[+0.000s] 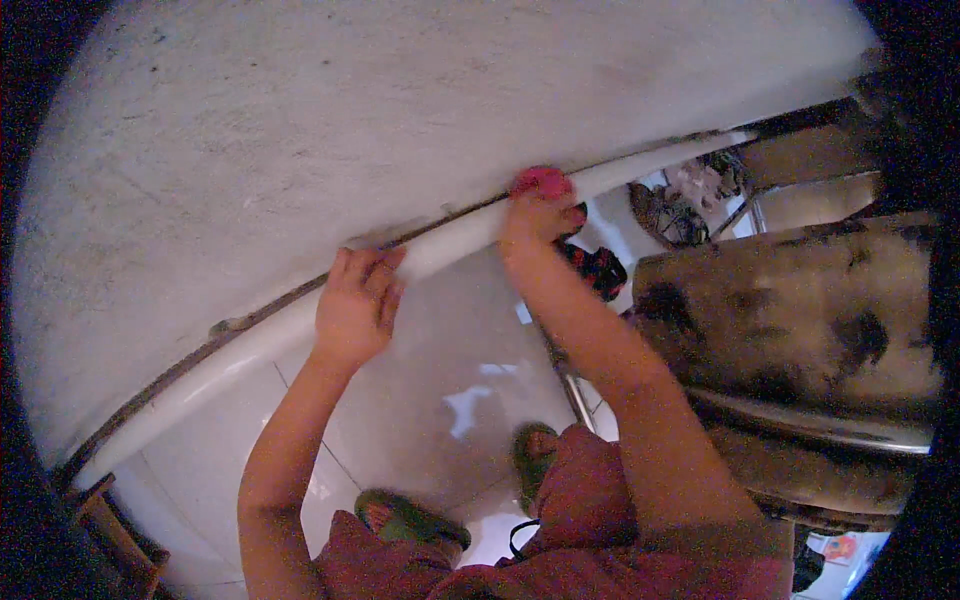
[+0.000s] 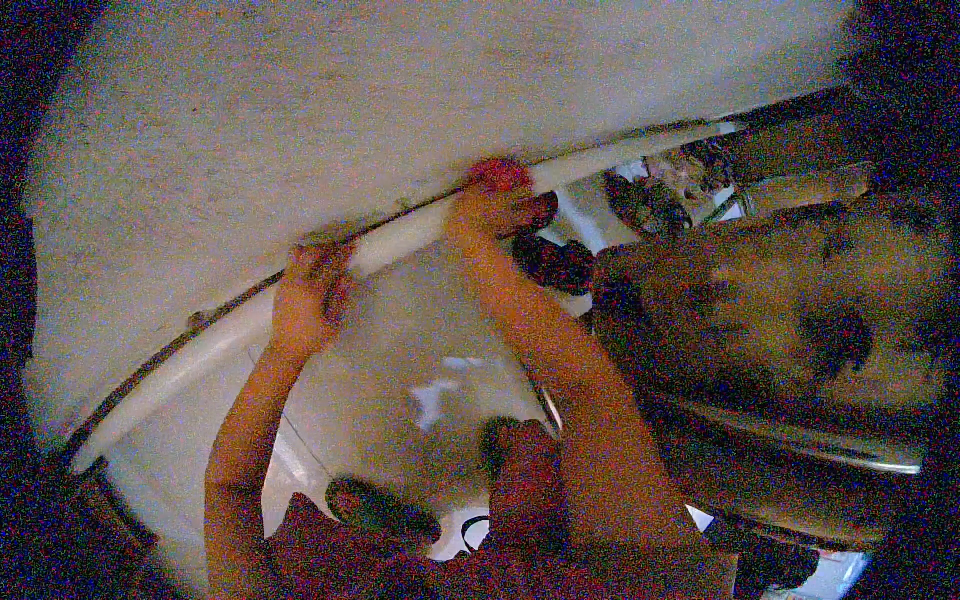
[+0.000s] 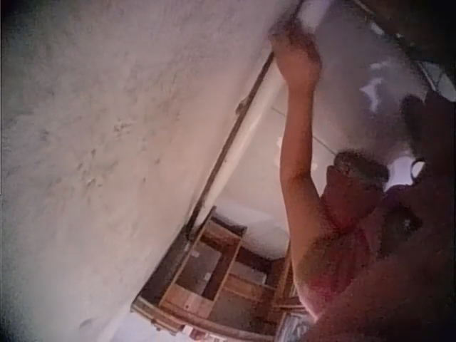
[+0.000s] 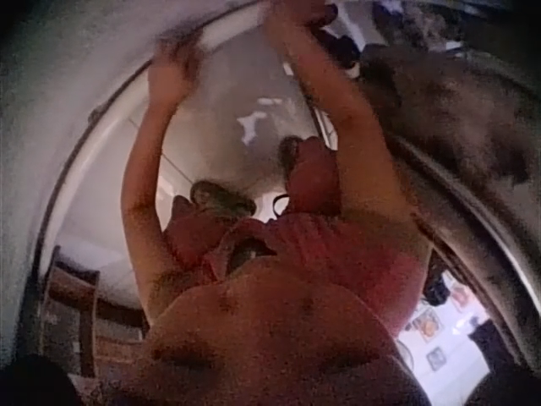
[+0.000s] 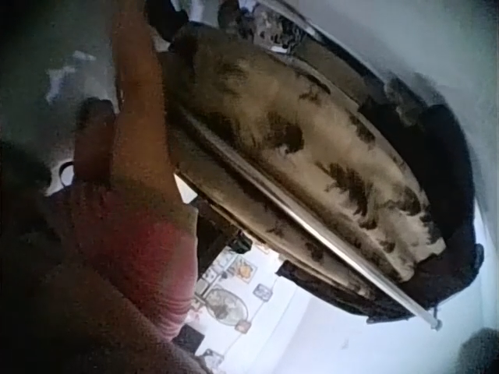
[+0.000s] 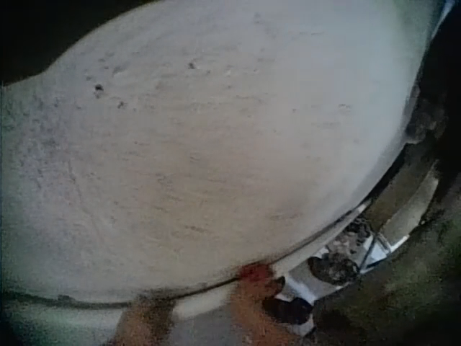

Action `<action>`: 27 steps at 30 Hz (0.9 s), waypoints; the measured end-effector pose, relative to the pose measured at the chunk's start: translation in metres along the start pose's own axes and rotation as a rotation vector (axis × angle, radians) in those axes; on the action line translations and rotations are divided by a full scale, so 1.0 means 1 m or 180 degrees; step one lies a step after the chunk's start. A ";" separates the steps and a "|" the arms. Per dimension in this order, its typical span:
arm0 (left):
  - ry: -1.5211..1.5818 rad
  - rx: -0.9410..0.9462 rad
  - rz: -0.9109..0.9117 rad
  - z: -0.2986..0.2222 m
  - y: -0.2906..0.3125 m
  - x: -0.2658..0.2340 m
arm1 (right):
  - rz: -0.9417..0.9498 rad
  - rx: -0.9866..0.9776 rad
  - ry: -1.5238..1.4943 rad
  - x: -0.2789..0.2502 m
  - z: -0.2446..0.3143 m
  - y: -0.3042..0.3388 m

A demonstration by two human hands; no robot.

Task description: The person organizes hair accessories on a desk, then cleans the desk, a wooden chair, and a pipe along the wall by wiping them with a cloth.

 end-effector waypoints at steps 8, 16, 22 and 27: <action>0.0365 -0.0464 -0.0489 0.013 0.022 0.001 | 0.0727 0.0209 -0.0633 0.012 -0.038 0.114; 0.0305 -0.0423 -0.0771 -0.001 0.033 -0.048 | 0.0574 -0.1752 0.2449 -0.019 0.007 -0.099; -0.0395 -0.0698 -0.1032 0.018 0.093 -0.062 | 0.0982 -0.4002 -0.0085 -0.064 0.000 0.160; -0.0110 -0.0687 -0.1692 0.013 0.132 -0.053 | 0.2049 -0.5627 0.0310 -0.057 -0.009 0.262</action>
Point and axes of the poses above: each hand's wrist, its own y-axis away from the middle knuckle, its own x-axis out of the palm, z = x × y, the point moved 5 cm from there along -y, towards the middle knuckle, and after that the axes turned 5 degrees about -y, right-handed, at the moved point
